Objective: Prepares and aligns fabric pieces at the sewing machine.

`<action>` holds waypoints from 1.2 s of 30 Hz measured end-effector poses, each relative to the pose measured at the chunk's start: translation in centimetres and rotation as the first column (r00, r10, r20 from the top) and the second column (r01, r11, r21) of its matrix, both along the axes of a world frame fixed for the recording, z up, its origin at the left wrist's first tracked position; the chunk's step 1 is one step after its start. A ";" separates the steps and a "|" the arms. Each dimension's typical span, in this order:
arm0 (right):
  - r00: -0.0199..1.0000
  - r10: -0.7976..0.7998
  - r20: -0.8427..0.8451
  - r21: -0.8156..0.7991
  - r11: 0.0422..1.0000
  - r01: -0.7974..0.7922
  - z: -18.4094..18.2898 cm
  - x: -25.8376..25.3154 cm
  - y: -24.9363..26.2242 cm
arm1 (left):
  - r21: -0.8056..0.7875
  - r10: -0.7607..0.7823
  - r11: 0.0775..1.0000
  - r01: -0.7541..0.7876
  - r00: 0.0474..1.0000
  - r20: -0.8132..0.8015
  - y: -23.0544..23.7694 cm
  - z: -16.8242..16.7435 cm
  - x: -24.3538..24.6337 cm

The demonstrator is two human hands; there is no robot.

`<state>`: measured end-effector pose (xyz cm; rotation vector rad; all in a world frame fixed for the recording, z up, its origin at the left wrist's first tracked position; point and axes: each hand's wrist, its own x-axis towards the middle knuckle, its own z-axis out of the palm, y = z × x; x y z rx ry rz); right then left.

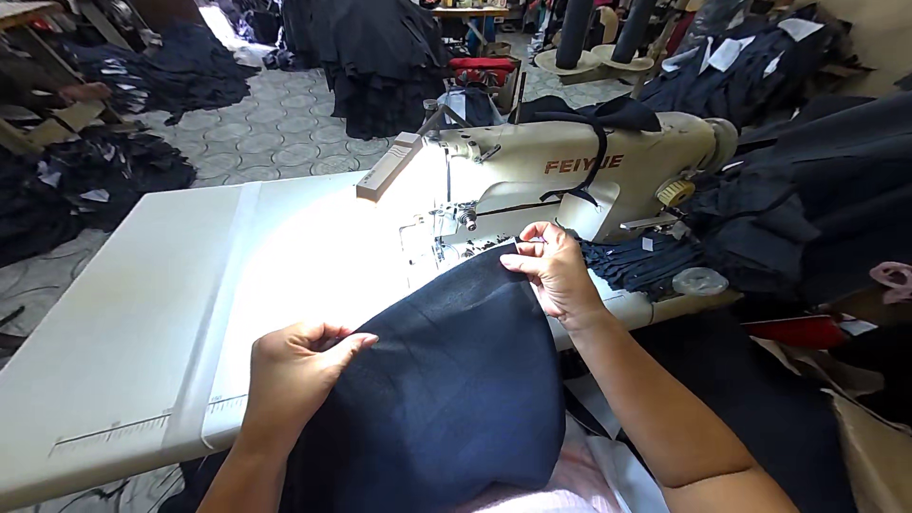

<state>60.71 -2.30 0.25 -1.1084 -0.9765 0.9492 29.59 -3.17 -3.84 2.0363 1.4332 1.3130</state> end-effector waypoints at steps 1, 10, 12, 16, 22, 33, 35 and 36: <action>1.000 -0.002 0.010 -0.008 1.000 0.002 -0.1 0.0 0.0 | -0.008 -0.008 1.000 0.008 1.000 0.015 0.1 0.0 0.0; 0.982 0.081 0.170 -0.048 0.996 -0.074 -0.1 0.6 -0.8 | -0.041 -0.016 0.999 0.020 0.996 0.084 -0.4 0.6 0.5; 0.984 0.052 0.172 -0.049 0.998 -0.044 -0.1 0.6 -0.6 | -0.024 -0.031 0.999 0.034 0.994 0.108 -0.5 0.6 0.6; 0.995 0.001 0.103 0.005 1.000 -0.002 -0.5 0.6 0.0 | -0.029 -0.059 0.997 0.065 0.983 0.174 -0.9 0.7 0.8; 0.998 -0.017 0.064 0.058 0.998 0.013 -0.6 0.7 0.0 | -0.064 -0.061 0.995 0.076 0.975 0.213 -1.1 0.5 1.0; 0.972 -0.048 0.229 0.386 0.921 -0.046 1.1 1.4 -3.4 | 0.211 -0.101 0.973 0.095 0.995 0.017 -1.8 -0.3 0.4; 0.949 -0.051 0.311 0.479 0.871 -0.110 2.0 1.9 -5.6 | 0.324 -0.199 0.922 0.211 0.978 -0.071 -2.9 0.6 -0.6; 0.933 -0.060 0.355 0.518 0.843 -0.143 2.3 2.4 -7.0 | 0.356 -0.235 0.898 0.259 0.966 -0.111 -3.9 1.2 -1.1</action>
